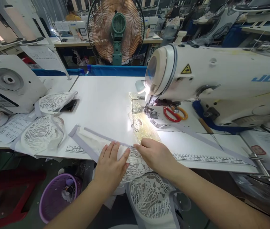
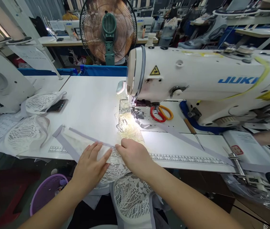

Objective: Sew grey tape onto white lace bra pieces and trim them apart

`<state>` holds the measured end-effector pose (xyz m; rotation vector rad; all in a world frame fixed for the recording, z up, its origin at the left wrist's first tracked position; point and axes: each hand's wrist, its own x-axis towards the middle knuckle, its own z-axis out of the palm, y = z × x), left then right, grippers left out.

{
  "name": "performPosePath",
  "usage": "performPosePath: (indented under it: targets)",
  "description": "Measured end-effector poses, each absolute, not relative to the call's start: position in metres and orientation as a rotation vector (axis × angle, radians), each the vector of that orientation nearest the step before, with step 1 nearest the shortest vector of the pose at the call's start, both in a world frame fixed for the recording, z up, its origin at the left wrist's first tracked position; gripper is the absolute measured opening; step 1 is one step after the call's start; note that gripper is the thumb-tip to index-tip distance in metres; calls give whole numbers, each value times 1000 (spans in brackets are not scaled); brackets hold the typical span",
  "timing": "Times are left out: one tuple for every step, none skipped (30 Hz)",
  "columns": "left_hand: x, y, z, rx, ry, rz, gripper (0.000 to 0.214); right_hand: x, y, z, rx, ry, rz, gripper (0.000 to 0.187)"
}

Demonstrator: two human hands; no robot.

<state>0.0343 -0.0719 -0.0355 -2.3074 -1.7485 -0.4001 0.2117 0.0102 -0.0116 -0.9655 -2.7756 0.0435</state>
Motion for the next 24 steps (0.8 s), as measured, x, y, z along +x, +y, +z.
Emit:
performPosePath:
  targets:
    - [34, -72, -35, -2308, -1750, -398, 34, 211, 10, -12, -967, -2775, 40, 28]
    - [34, -72, -35, -2311, -1751, -394, 34, 209, 10, -12, -965, -2774, 39, 28]
    - [34, -72, -34, -2316, -1751, -389, 35, 207, 11, -12, -962, -2774, 40, 27]
    - [34, -72, -34, -2323, -1750, -384, 35, 205, 11, -12, -955, -2777, 41, 26]
    - [34, -71, -33, -2328, -1749, -380, 36, 203, 12, -12, -947, -2785, 41, 25]
    - [33, -71, -33, -2330, -1748, -378, 36, 202, 13, -11, -940, -2796, 36, 24]
    - [33, -71, -33, -2330, -1747, -379, 36, 201, 14, -10, -927, -2813, 30, 23]
    - [32, -71, -32, -2327, -1745, -381, 36, 202, 15, -8, -910, -2831, 24, 22]
    - [32, -71, -32, -2324, -1742, -383, 35, 203, 16, -7, -895, -2848, 21, 23]
    - [32, -70, -32, -2323, -1739, -383, 35, 206, 16, -4, -888, -2865, 20, 23]
    - [32, -70, -31, -2322, -1735, -384, 35, 209, 16, -2, -892, -2880, 22, 24]
    - [33, -70, -31, -2323, -1733, -381, 35, 213, 16, 0, -912, -2892, 27, 25]
    - [33, -71, -31, -2324, -1731, -376, 35, 218, 16, 2, -948, -2897, 36, 25]
    - [34, -71, -31, -2324, -1731, -370, 35, 223, 15, 4, -992, -2891, 57, 25]
    - [35, -72, -31, -2324, -1729, -364, 35, 229, 14, 6, -1036, -2867, 100, 25]
    - [34, -72, -32, -2328, -1724, -356, 35, 234, 13, 7, -1074, -2814, 172, 23]
    - [33, -72, -33, -2337, -1712, -346, 35, 238, 11, 7, -1108, -2733, 274, 21]
    - [30, -71, -34, -2350, -1697, -332, 36, 242, 10, 7, -1141, -2630, 403, 19]
    - [26, -69, -35, -2363, -1681, -311, 37, 245, 8, 5, -1167, -2518, 543, 18]
    - [19, -66, -35, -2376, -1667, -282, 38, 246, 7, 4, -1188, -2413, 674, 18]
    - [11, -62, -33, -2394, -1653, -242, 39, 247, 5, 1, -1202, -2326, 783, 20]
    - [2, -57, -31, -2419, -1638, -196, 39, 246, 4, -1, -1206, -2268, 868, 20]
    - [-8, -51, -27, -2456, -1617, -146, 39, 244, 2, -3, -1202, -2232, 929, 21]
    - [-17, -45, -21, -2508, -1588, -94, 38, 241, 0, -6, -1188, -2213, 967, 20]
